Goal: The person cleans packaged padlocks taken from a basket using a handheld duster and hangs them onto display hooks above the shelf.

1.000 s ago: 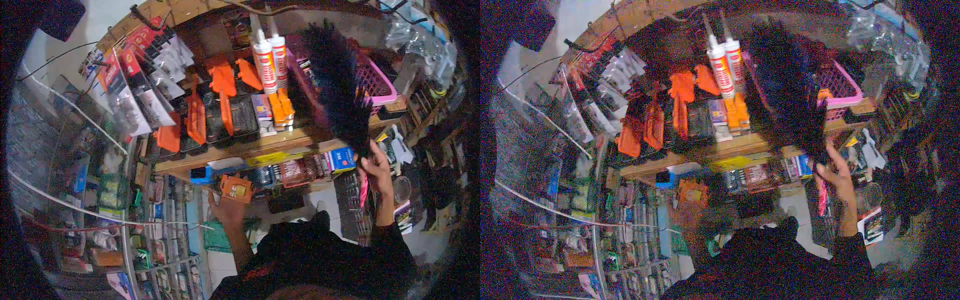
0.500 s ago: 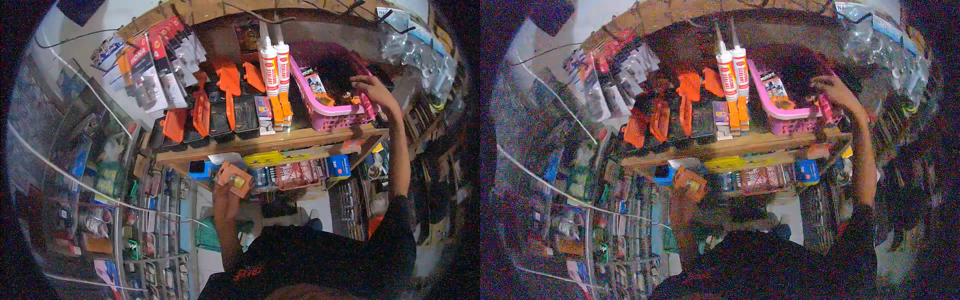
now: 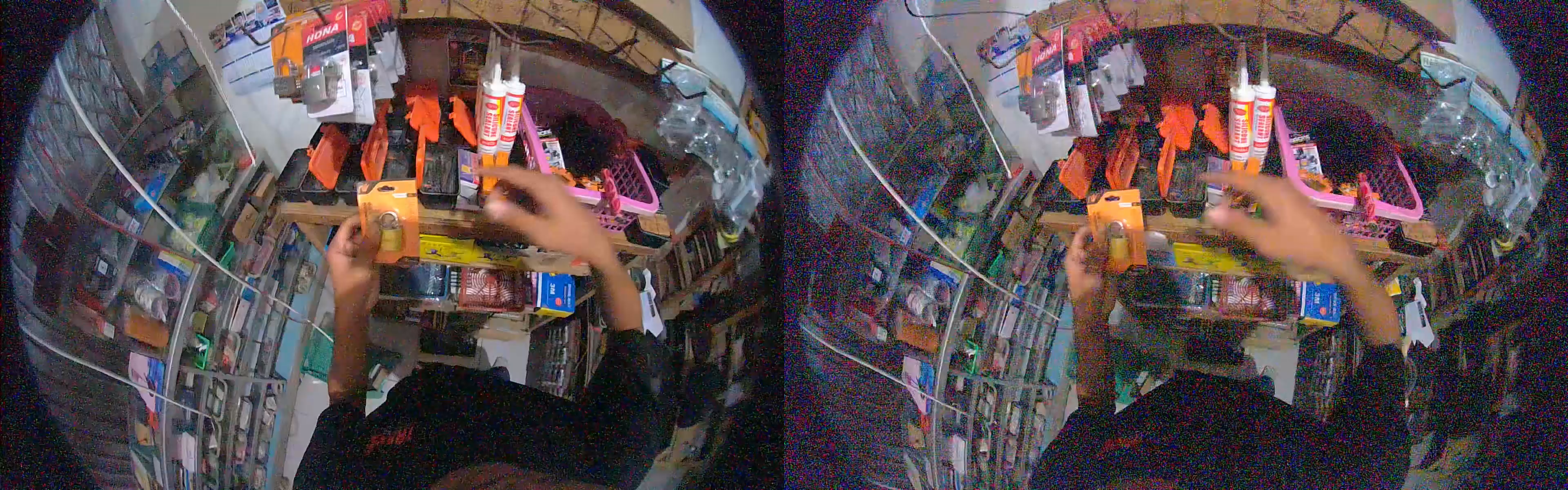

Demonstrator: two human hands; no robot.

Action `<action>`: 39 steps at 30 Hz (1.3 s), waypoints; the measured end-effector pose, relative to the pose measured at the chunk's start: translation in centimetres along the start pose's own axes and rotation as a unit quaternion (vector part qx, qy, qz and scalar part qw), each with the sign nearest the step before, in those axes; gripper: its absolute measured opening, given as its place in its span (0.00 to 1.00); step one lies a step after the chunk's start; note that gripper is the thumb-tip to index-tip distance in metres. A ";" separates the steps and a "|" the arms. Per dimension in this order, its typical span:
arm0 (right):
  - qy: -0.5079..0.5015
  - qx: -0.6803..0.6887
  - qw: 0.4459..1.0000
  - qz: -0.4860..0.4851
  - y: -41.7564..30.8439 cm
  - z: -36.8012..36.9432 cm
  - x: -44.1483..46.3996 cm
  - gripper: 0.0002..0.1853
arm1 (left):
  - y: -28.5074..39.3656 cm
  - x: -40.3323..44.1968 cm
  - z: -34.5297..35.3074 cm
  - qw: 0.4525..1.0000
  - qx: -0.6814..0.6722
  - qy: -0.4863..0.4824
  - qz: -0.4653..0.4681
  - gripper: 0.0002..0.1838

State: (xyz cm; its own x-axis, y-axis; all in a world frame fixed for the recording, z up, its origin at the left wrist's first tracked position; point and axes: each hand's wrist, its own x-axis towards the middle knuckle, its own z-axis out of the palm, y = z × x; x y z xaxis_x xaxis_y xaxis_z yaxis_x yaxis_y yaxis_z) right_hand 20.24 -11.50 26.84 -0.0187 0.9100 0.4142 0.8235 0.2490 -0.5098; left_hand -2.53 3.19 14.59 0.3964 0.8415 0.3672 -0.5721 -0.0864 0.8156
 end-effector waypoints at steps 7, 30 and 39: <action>0.019 0.179 0.984 -0.011 -1.8 4.3 2.9 0.18 | 3.6 3.6 7.1 0.994 0.062 -0.019 0.088 0.18; 0.177 0.329 0.925 -0.060 -2.3 -0.2 12.5 0.15 | 11.7 6.8 10.4 0.966 0.153 -0.158 0.134 0.38; 0.170 0.392 0.904 -0.003 2.7 0.2 17.7 0.11 | 11.9 5.0 9.9 0.955 0.198 -0.203 0.082 0.42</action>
State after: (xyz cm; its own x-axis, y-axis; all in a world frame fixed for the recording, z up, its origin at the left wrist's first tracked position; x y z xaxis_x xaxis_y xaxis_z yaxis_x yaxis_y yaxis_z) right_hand 21.99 5.39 32.64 0.2634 0.7858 0.5595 0.1671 0.5341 -0.8288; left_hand -0.21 1.11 30.59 0.6163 0.5300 0.5825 -0.3657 -0.4626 0.8077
